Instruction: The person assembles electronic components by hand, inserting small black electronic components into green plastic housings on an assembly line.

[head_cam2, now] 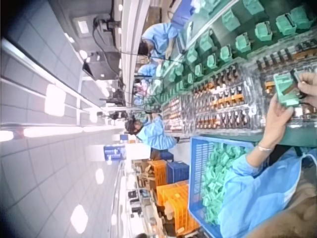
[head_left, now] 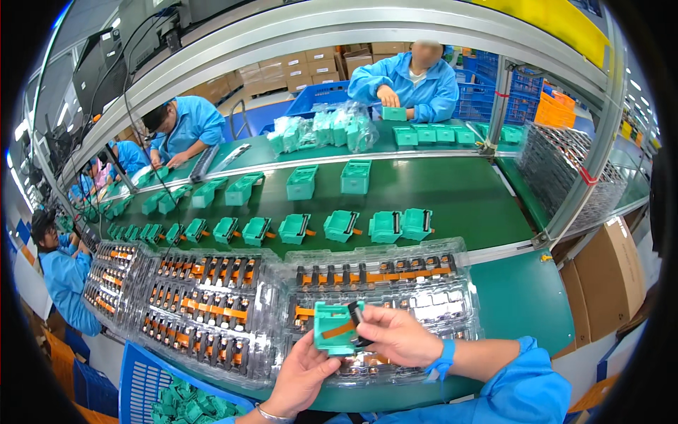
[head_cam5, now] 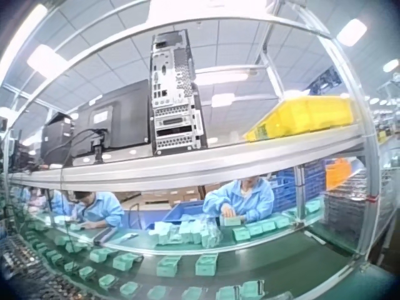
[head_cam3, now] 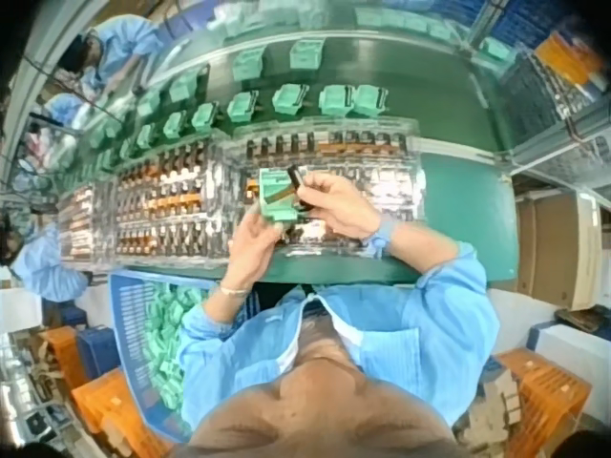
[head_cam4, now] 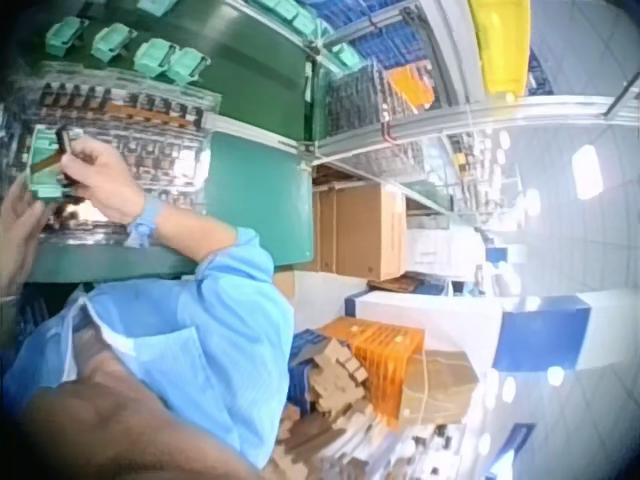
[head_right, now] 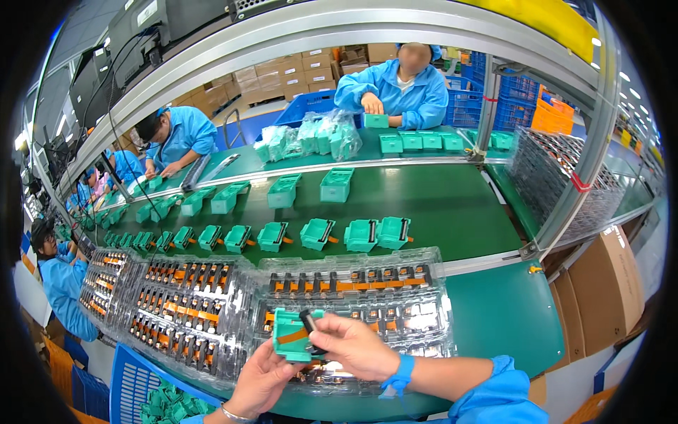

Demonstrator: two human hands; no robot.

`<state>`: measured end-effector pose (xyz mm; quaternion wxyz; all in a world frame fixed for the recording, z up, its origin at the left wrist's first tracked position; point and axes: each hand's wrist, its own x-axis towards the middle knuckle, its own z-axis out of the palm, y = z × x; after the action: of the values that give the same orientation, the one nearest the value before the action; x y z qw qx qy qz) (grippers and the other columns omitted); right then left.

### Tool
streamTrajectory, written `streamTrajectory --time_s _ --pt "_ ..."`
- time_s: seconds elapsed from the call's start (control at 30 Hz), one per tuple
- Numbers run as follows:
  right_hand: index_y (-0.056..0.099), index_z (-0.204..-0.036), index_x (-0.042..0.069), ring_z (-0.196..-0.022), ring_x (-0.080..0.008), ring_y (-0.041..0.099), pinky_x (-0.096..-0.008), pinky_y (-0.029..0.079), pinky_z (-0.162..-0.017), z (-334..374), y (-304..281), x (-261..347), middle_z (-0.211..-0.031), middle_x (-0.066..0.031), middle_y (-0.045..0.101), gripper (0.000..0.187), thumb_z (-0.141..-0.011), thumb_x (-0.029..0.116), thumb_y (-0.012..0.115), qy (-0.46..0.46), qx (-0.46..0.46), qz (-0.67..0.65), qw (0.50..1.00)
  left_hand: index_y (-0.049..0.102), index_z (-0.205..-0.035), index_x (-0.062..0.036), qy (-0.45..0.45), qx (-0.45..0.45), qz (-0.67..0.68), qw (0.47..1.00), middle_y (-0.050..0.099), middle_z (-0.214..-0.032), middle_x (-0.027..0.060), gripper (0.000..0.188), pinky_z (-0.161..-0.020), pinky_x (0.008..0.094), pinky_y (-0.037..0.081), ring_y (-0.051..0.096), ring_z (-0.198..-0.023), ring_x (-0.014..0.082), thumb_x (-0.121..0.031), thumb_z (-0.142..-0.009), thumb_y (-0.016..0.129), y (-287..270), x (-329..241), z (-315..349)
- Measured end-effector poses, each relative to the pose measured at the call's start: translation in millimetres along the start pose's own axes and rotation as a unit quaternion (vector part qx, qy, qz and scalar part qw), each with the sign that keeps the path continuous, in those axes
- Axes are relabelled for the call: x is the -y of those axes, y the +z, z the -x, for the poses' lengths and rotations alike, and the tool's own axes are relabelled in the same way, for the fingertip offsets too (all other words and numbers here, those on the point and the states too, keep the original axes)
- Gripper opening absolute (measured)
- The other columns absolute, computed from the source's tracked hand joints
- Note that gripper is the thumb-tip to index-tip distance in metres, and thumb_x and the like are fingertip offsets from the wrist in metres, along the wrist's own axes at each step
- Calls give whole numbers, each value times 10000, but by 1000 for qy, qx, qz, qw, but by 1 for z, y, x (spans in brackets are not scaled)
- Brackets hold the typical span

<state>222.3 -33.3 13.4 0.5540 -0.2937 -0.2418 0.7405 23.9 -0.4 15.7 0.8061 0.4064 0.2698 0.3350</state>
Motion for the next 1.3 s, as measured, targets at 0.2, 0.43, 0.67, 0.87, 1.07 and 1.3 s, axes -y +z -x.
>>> streamTrajectory --time_s 0.2,0.43,0.67,0.87,1.07,1.3 --pt "580 -1037 6 -1029 -121 503 -292 415 -921 -4 -1 -10 -1132 -37 507 176 -882 90 590 -56 43 46 996 365 -1279 2 33 -55 7 998 503 -1227 159 387 -969 483 432 530 -1114 293 -80 -922 487 -2 2 -3" --pt "599 -979 -61 -921 -131 578 -268 495 -830 16 -1 35 -1008 -78 564 179 -805 -44 631 -254 -99 271 923 369 -1238 29 7 -79 51 996 500 -1201 163 322 -924 505 475 541 -1090 297 -56 -938 449 -10 -6 -7" --pt "638 -955 -3 -694 -116 587 -233 494 -579 15 7 30 -822 -70 600 195 -771 30 695 -274 -79 452 845 412 -1050 -2 14 -99 -4 995 505 -1163 142 212 -874 436 525 557 -1042 241 -3 -883 543 -21 6 -10" --pt "630 -918 -15 -665 -100 589 -224 493 -569 11 6 28 -782 -67 602 199 -740 1 717 -227 -92 549 799 453 -990 -28 22 -86 -62 994 567 -1065 91 207 -808 284 508 557 -997 144 -9 -853 607 -24 11 -7" --pt "625 -905 -6 -648 -74 578 -215 474 -540 3 -3 19 -781 -55 602 157 -773 36 699 -168 -90 533 824 476 -960 -31 63 -61 -73 993 592 -1019 77 203 -814 267 486 572 -951 126 2 -834 631 -16 13 -4" --pt "565 -940 8 -703 -82 579 -230 496 -606 -2 -18 12 -803 -32 593 195 -795 56 686 -55 -61 412 907 483 -970 -26 63 -62 -59 994 596 -1015 76 206 -829 270 485 573 -958 131 9 -831 631 -19 13 -1"
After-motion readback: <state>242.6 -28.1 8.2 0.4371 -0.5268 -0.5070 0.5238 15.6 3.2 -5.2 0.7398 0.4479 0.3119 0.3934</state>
